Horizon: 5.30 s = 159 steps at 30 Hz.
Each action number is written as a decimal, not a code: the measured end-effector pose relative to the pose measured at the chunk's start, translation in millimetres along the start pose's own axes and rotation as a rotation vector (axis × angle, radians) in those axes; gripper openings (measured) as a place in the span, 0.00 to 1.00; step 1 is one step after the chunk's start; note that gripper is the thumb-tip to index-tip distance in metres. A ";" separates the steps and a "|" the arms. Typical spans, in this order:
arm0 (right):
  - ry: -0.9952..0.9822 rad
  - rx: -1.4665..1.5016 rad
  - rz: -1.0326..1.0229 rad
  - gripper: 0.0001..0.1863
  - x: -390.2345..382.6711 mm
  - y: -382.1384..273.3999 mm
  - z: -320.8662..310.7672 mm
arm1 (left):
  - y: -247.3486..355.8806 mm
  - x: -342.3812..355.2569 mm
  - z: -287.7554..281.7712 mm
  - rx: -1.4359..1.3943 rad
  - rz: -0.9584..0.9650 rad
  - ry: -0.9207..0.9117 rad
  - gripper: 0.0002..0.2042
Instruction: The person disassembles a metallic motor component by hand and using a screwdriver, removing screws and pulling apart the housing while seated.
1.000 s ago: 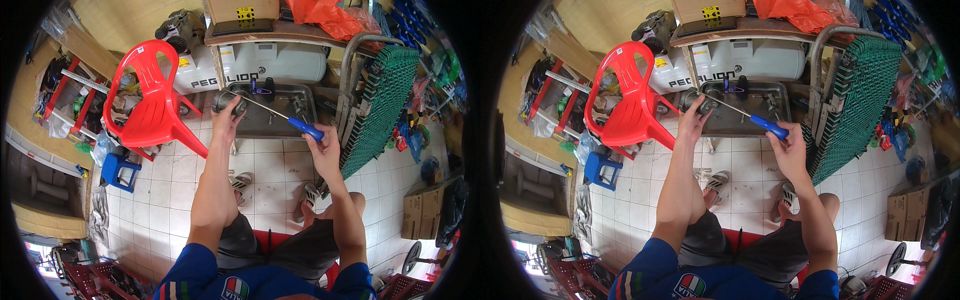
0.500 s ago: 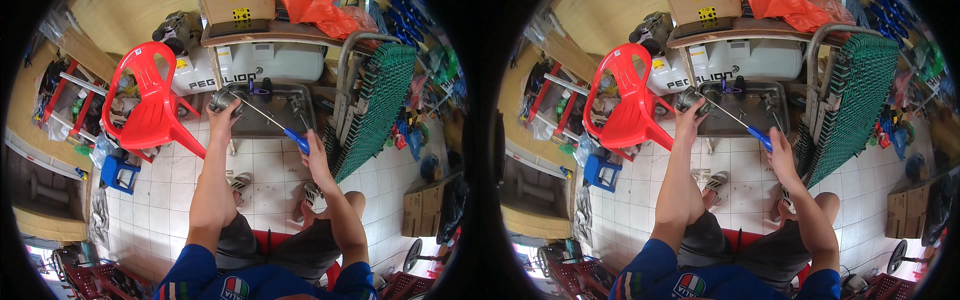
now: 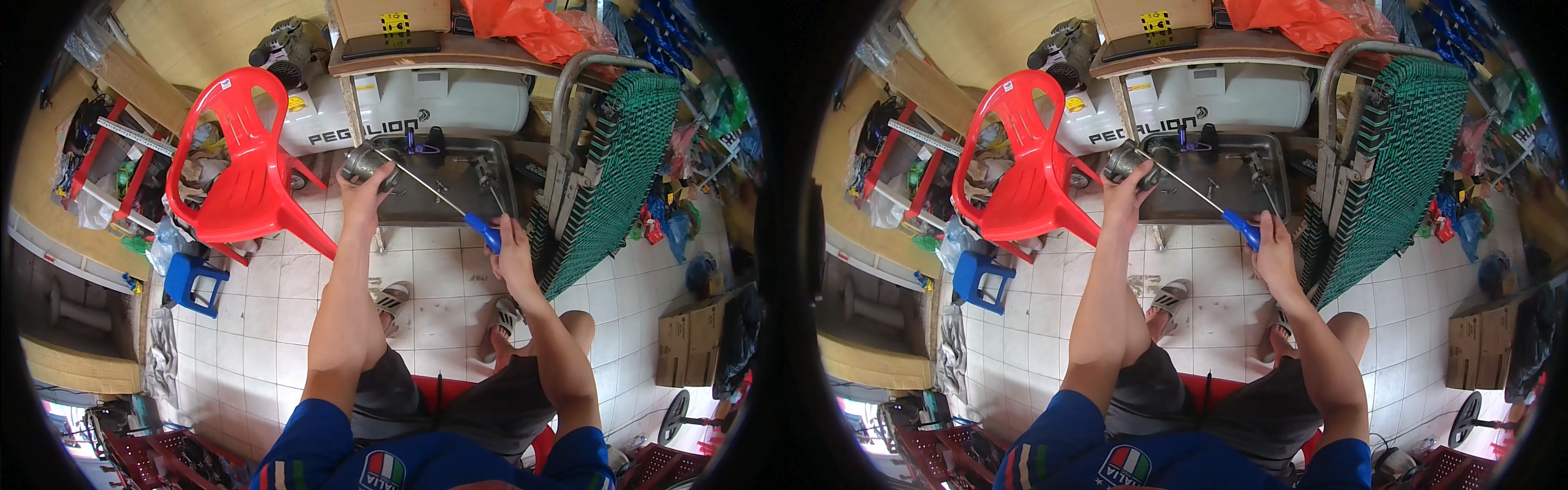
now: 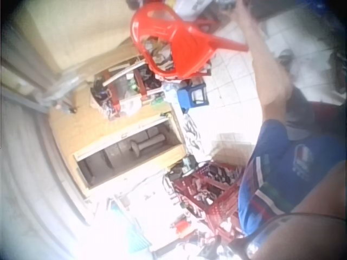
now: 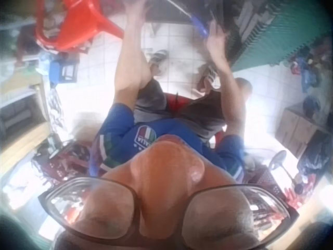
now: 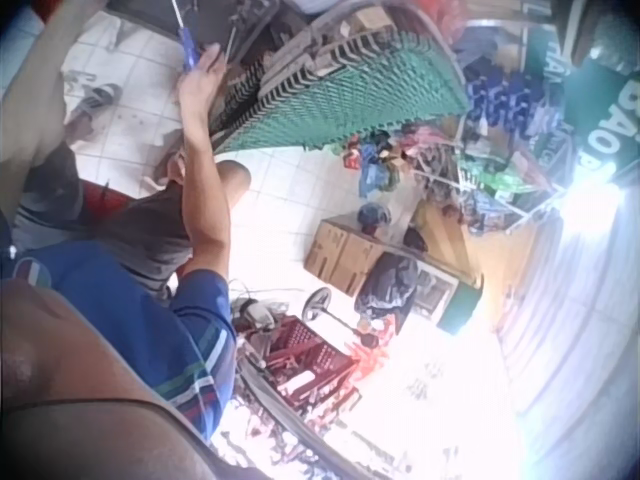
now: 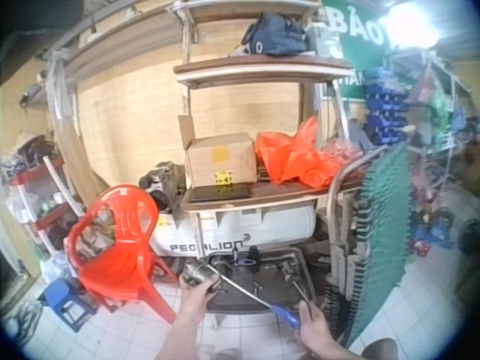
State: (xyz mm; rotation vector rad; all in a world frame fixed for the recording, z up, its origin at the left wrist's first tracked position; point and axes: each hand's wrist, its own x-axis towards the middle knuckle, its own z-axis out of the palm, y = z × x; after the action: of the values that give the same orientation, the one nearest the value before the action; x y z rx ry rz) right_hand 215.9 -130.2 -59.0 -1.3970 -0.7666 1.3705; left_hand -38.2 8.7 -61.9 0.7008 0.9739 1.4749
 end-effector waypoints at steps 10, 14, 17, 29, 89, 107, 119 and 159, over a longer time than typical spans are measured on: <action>-0.058 -0.340 -0.462 0.19 -9.4 -7.6 1.2 | 3.6 1.3 -7.5 -0.051 -0.022 -0.006 0.41; -0.014 -0.525 -0.816 0.15 -3.4 -7.6 5.8 | 2.7 -0.6 -2.3 -0.108 -0.037 0.039 0.40; -0.058 -0.156 -0.449 0.18 -8.1 -9.7 8.3 | 2.8 1.9 -3.8 -0.059 -0.018 0.035 0.40; 0.023 -0.418 -0.548 0.19 -3.6 0.7 -1.4 | -0.2 3.6 -2.8 -0.073 -0.041 -0.016 0.39; -0.202 0.124 -0.334 0.33 -14.1 -21.9 -7.6 | 2.6 -3.3 5.0 -0.026 0.002 0.036 0.42; -0.127 -0.100 -0.239 0.20 -13.5 -13.0 -4.9 | 0.8 -5.0 9.9 -0.015 0.006 0.045 0.40; -0.008 -0.025 -0.177 0.26 -6.5 -8.2 -0.1 | 3.7 -4.2 2.4 0.052 0.055 0.060 0.37; -0.014 -0.010 -0.235 0.22 -12.1 -8.1 3.1 | -1.0 -7.2 11.4 0.089 0.051 0.064 0.32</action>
State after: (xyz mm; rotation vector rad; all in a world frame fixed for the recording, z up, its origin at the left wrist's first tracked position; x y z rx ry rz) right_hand 212.6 -138.3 -46.9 -1.2624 -0.9176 1.1954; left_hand -26.8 3.6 -56.7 0.7514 1.0836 1.5131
